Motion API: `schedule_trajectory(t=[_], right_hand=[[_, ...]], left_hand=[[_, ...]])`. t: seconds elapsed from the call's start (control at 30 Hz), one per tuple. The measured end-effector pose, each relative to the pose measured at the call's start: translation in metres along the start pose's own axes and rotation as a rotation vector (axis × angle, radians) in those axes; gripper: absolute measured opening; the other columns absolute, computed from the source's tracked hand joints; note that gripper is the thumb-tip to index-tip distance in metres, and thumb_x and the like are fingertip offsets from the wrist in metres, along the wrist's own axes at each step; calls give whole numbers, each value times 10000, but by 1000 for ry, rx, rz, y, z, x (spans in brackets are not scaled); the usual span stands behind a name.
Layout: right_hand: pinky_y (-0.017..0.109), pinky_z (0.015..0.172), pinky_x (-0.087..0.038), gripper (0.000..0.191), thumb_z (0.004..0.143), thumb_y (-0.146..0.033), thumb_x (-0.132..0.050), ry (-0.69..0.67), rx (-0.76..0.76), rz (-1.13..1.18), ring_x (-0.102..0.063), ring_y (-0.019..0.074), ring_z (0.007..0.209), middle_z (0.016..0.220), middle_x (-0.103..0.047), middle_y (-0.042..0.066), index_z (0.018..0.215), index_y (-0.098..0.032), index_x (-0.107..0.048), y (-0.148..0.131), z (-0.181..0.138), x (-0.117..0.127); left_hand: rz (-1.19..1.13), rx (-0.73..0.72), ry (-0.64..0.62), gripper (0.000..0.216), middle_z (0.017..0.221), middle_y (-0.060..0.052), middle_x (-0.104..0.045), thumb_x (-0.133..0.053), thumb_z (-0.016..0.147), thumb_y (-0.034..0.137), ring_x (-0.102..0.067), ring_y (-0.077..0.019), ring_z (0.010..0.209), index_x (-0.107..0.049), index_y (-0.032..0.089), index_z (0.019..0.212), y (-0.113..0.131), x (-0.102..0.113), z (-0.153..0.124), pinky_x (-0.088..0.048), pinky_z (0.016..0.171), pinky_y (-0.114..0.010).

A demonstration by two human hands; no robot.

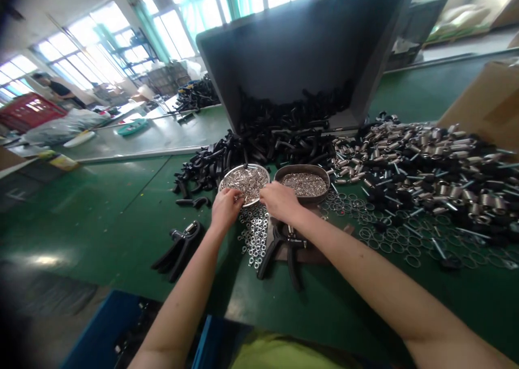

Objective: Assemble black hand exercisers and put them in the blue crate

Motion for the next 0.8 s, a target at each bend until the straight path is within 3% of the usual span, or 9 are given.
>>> schedule_trajectory(t=[0.1,0.23,0.43,0.6,0.7,0.8], right_hand=[[300,827,-426,195,874,-254,-513,34,7,20,-529,233,1065,1004,-676,106,905,-172,-688,-10,39,-20],[304,793,-436,164,857,-260,-543,68,-53,70,-564,227,992,988,-676,98,924,-183,-671,-14,65,-42],[293,775,-424,143,860,-205,-513,112,-101,183,-569,217,976,1020,-657,114,950,-170,-618,-8,68,-48],[291,730,-425,254,889,-169,-421,188,-118,313,-600,184,821,880,-675,57,1125,-171,-518,1,56,-29],[263,684,-438,260,881,-155,-398,245,-108,559,-600,138,700,772,-669,4,1109,-191,-518,13,28,-13],[244,585,-453,127,868,-215,-429,239,-192,922,-601,121,607,760,-680,24,937,-180,-531,29,-12,-7]], left_hand=[[47,0,-31,126,928,-79,-646,-631,773,254,-572,-238,942,-709,197,854,-9,-2,15,-451,815,-328],[28,-8,-26,82,882,-54,-652,-627,779,254,-581,-212,894,-699,215,770,-7,-7,18,-441,780,-300],[-47,30,58,103,866,-46,-627,-620,789,281,-589,-165,774,-649,185,765,-8,-2,21,-434,729,-268],[-296,100,190,134,703,-1,-633,-543,841,317,-584,-148,662,-584,193,812,1,8,14,-406,650,-252],[-489,129,90,230,565,30,-582,-543,832,400,-537,-122,540,-589,184,766,8,10,-4,-376,561,-231],[-685,187,-141,329,517,27,-556,-594,770,474,-479,-100,464,-615,163,667,14,6,-33,-330,465,-215]])
Point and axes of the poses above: each hand's wrist, its own z-axis towards the middle knuckle, its own x-axis out of the back of the hand, y = z × x, the point moved 1 cm from there along z, towards the middle knuckle
